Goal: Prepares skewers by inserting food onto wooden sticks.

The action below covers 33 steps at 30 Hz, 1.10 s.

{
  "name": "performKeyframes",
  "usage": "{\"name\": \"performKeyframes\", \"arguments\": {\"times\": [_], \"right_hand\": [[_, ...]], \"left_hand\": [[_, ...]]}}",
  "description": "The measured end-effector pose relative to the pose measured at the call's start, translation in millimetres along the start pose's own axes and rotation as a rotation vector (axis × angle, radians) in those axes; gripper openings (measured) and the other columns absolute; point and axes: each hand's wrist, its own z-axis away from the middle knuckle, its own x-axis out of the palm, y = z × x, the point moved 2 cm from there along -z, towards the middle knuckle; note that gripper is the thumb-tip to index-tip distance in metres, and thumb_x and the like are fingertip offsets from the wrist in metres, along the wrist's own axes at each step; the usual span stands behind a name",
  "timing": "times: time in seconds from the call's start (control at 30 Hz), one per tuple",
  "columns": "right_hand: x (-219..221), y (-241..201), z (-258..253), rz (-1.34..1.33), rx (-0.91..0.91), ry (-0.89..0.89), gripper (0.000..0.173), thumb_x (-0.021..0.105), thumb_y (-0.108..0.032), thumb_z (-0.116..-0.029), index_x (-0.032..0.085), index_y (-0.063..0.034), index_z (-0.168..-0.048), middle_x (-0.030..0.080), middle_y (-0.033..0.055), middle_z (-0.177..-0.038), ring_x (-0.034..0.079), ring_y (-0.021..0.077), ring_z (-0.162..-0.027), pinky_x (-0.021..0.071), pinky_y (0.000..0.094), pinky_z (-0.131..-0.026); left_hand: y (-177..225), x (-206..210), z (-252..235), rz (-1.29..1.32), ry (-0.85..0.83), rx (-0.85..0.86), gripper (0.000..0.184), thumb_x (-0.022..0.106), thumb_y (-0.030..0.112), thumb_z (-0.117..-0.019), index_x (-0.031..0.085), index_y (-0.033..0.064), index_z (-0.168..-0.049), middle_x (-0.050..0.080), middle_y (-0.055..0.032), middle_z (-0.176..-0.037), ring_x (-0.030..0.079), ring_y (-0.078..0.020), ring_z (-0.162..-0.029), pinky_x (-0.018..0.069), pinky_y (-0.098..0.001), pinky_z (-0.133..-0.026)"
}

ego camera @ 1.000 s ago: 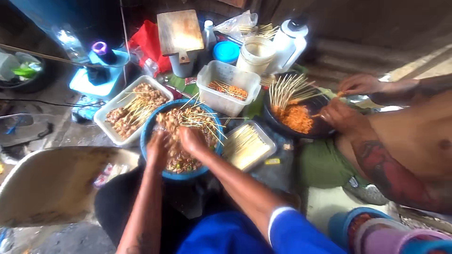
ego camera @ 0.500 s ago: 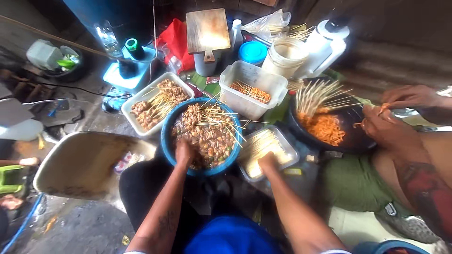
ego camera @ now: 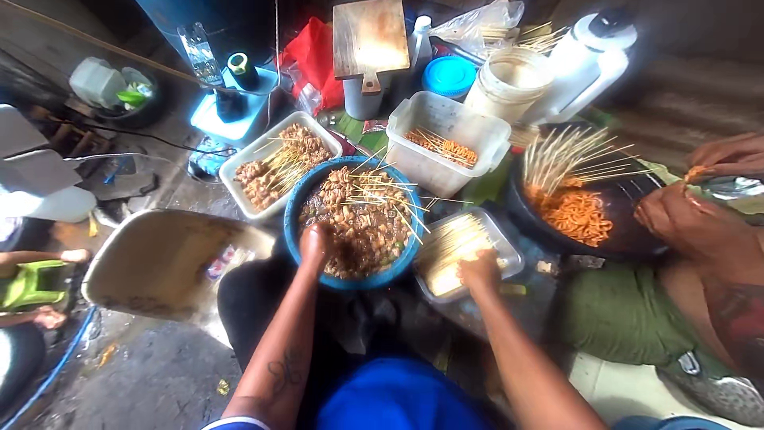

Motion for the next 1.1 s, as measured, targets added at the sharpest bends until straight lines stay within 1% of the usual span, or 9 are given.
{"name": "performKeyframes", "arguments": {"times": [0.13, 0.27, 0.33, 0.47, 0.63, 0.73, 0.8, 0.9, 1.1], "right_hand": [[-12, -21, 25, -0.190, -0.142, 0.002, 0.067, 0.070, -0.001, -0.0917, 0.036, 0.0022, -0.149, 0.066, 0.0293, -0.111, 0.071, 0.0426, -0.088, 0.0589, 0.0598, -0.079], [-10, -51, 63, -0.319, -0.297, -0.106, 0.036, 0.068, 0.001, -0.0943, 0.058, 0.0073, -0.129, 0.066, 0.0223, -0.102, 0.066, 0.0270, -0.076, 0.0577, 0.0453, -0.073], [0, -62, 77, -0.333, -0.375, -0.209, 0.025, 0.065, -0.002, -0.0979, 0.066, 0.0040, -0.122, 0.069, 0.0175, -0.100, 0.063, 0.0198, -0.074, 0.0550, 0.0380, -0.070], [23, -69, 104, -0.198, -0.518, -0.371, 0.030, 0.051, -0.011, -0.1082, 0.064, -0.0010, -0.134, 0.067, 0.0150, -0.093, 0.058, 0.0173, -0.063, 0.0524, 0.0360, -0.060], [36, -70, 122, 0.107, -0.697, -0.420, 0.037, 0.044, -0.009, -0.1095, 0.063, -0.0037, -0.140, 0.073, 0.0207, -0.100, 0.070, 0.0345, -0.090, 0.0536, 0.0530, -0.091], [39, -74, 130, 0.147, -0.789, -0.367, 0.036, 0.046, -0.006, -0.1077, 0.067, -0.0034, -0.136, 0.074, 0.0211, -0.098, 0.072, 0.0355, -0.089, 0.0551, 0.0524, -0.090], [41, -77, 135, 0.137, -0.815, -0.316, 0.035, 0.047, -0.004, -0.1059, 0.069, -0.0035, -0.133, 0.075, 0.0215, -0.098, 0.072, 0.0371, -0.090, 0.0552, 0.0534, -0.089], [44, -80, 136, 0.168, -0.810, -0.313, 0.037, 0.047, -0.006, -0.1065, 0.068, -0.0081, -0.137, 0.075, 0.0220, -0.110, 0.072, 0.0401, -0.104, 0.0530, 0.0566, -0.095], [52, -81, 135, 0.225, -0.793, -0.350, 0.036, 0.047, -0.009, -0.1075, 0.069, -0.0119, -0.135, 0.075, 0.0192, -0.115, 0.071, 0.0383, -0.109, 0.0523, 0.0569, -0.097]], "left_hand": [[-17, 4, -5, -0.032, -0.098, -0.130, 0.020, 0.068, 0.012, -0.0956, 0.075, 0.0075, -0.114, 0.071, -0.0212, -0.118, 0.065, -0.0413, -0.115, 0.0499, -0.0638, -0.098], [-15, 21, 0, -0.004, -0.098, -0.201, 0.028, 0.066, 0.016, -0.0964, 0.070, 0.0032, -0.121, 0.068, -0.0255, -0.121, 0.064, -0.0448, -0.117, 0.0496, -0.0663, -0.097], [-14, 19, 1, 0.005, -0.073, -0.162, 0.023, 0.064, 0.016, -0.0988, 0.071, 0.0016, -0.116, 0.069, -0.0252, -0.117, 0.065, -0.0440, -0.114, 0.0495, -0.0653, -0.096], [-10, 9, 1, 0.183, 0.043, -0.031, 0.021, 0.069, 0.014, -0.0973, 0.073, 0.0005, -0.113, 0.068, -0.0250, -0.118, 0.063, -0.0414, -0.115, 0.0466, -0.0611, -0.101], [-9, 22, -4, 0.918, 0.102, 0.012, 0.018, 0.059, 0.000, -0.1000, 0.067, -0.0058, -0.115, 0.070, -0.0150, -0.106, 0.067, -0.0181, -0.092, 0.0559, -0.0362, -0.086], [0, 27, -1, 1.319, 0.006, -0.210, 0.024, 0.048, 0.001, -0.1052, 0.057, -0.0006, -0.128, 0.065, -0.0104, -0.097, 0.067, -0.0178, -0.078, 0.0592, -0.0351, -0.074], [4, 28, 1, 1.362, -0.014, -0.273, 0.029, 0.047, -0.002, -0.1043, 0.055, 0.0023, -0.132, 0.063, -0.0079, -0.096, 0.063, -0.0145, -0.071, 0.0564, -0.0295, -0.066], [3, 29, 0, 1.266, 0.000, -0.248, 0.038, 0.052, -0.012, -0.0975, 0.055, -0.0015, -0.134, 0.061, -0.0112, -0.115, 0.060, -0.0132, -0.079, 0.0537, -0.0281, -0.071], [-2, 38, -2, 1.051, 0.057, -0.115, 0.025, 0.057, -0.009, -0.0974, 0.061, -0.0086, -0.122, 0.066, -0.0155, -0.106, 0.063, -0.0138, -0.078, 0.0554, -0.0281, -0.075]]}}
